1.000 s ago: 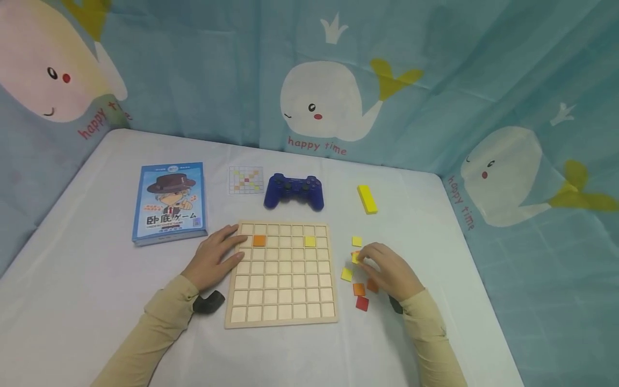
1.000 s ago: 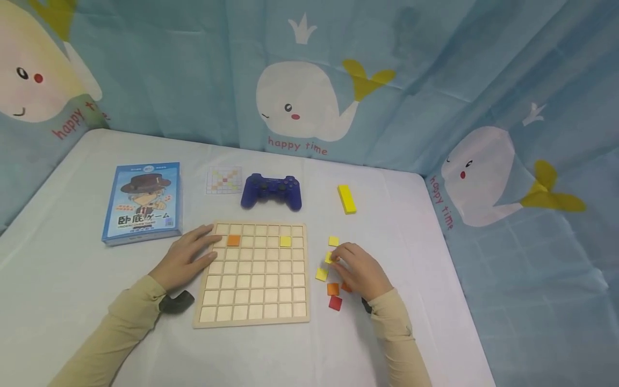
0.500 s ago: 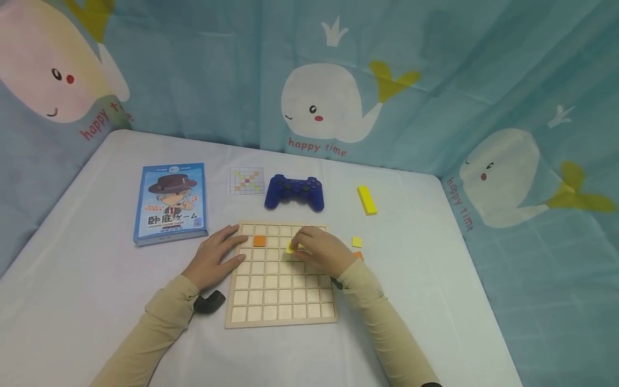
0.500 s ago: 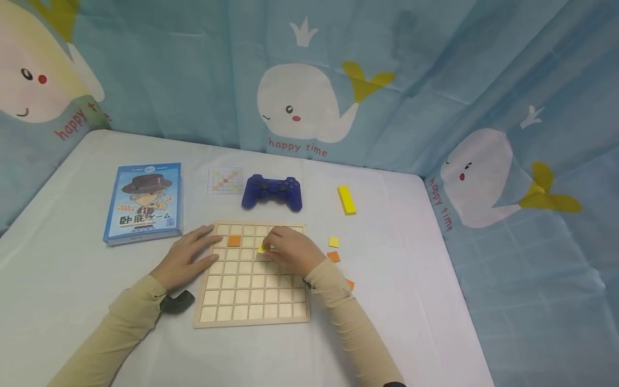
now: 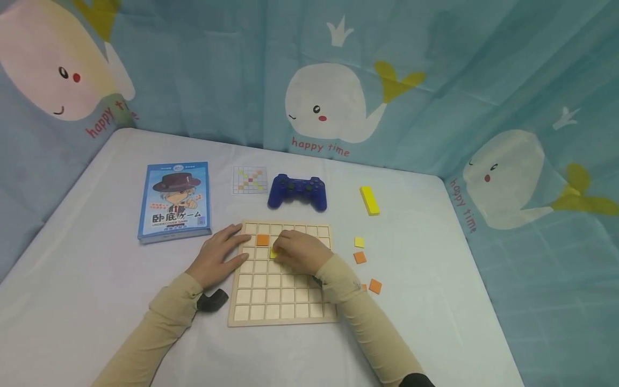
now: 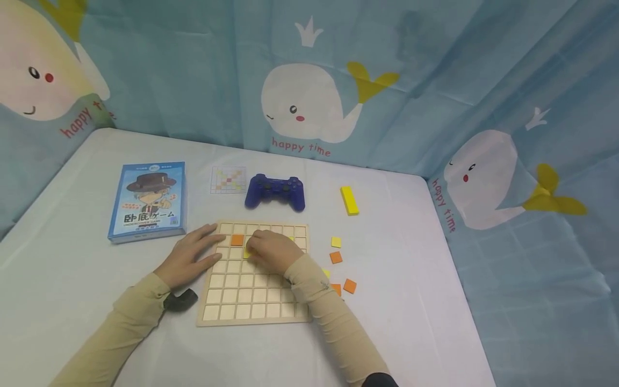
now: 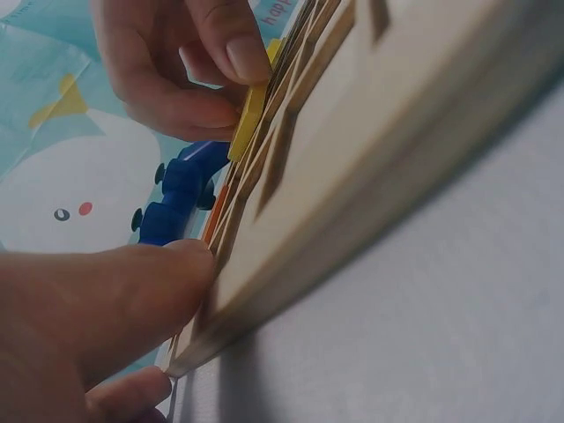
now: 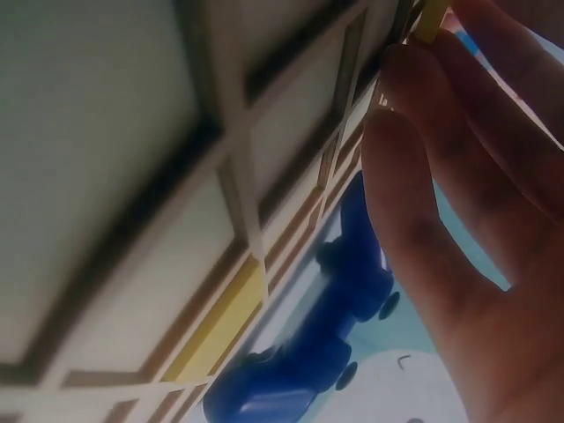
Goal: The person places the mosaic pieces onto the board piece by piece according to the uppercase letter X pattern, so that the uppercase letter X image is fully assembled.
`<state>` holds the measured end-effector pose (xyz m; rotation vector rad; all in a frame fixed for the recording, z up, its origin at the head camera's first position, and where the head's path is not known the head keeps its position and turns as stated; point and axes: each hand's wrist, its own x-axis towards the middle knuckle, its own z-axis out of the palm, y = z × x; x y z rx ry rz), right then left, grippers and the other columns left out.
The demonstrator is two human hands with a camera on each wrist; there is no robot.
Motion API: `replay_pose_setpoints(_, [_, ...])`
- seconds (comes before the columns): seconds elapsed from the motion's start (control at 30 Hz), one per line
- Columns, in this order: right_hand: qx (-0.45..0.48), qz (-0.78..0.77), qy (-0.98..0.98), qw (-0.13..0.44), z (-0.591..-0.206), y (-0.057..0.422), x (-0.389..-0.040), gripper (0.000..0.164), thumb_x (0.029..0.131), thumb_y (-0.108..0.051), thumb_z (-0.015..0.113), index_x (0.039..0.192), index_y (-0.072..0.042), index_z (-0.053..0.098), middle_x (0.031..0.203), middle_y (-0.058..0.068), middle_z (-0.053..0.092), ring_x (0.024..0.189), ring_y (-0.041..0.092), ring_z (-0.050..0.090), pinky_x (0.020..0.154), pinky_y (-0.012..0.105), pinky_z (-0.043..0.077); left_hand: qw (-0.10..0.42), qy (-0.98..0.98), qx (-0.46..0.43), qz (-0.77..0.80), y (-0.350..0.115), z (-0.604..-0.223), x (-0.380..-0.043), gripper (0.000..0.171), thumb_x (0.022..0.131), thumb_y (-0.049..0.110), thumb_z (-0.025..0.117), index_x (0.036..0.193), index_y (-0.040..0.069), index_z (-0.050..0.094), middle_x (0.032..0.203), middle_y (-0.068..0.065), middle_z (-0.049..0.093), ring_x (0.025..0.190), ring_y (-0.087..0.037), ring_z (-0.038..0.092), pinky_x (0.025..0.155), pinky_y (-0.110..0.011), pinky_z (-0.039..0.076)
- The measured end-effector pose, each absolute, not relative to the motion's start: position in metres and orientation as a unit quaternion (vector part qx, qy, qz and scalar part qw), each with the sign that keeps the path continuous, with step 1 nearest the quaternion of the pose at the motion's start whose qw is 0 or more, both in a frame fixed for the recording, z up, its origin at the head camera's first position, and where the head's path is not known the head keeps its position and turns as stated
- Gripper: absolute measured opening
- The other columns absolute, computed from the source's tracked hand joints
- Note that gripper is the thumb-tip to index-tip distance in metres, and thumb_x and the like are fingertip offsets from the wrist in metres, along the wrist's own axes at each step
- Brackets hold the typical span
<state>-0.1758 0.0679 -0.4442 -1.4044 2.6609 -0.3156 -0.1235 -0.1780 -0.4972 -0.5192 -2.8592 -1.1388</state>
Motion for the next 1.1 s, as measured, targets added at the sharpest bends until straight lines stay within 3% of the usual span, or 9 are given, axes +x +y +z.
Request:
replay_pose_setpoints(0.83, [-0.444,-0.076,0.89,0.066,-0.446,0.062,-0.177,0.019,0.091,-0.027,0.067,0.106,-0.015,0.068,0.104,-0.006,0.064,0.094,0.008,0.063,0.085,0.021,0.052,0.011,-0.918,-0.169,-0.36,-0.179,-0.498,-0.124,0.046,0.093,0.026,0.061,0.134,0.009,0.053,0.15,-0.019,0.035,0.139,-0.043,0.027,0.108,-0.065,0.022])
replay_pose_setpoints(1.1, [-0.391,-0.151,0.907,0.042,-0.425,0.111,-0.184,0.023,0.091,-0.024,0.067,0.11,-0.011,0.063,0.111,0.0,0.062,0.092,0.013,0.064,0.083,0.027,0.054,0.01,-0.918,-0.166,-0.361,-0.179,-0.5,-0.124,0.046,0.093,0.027,0.062,0.134,0.01,0.053,0.15,-0.019,0.035,0.139,-0.043,0.027,0.108,-0.064,0.022])
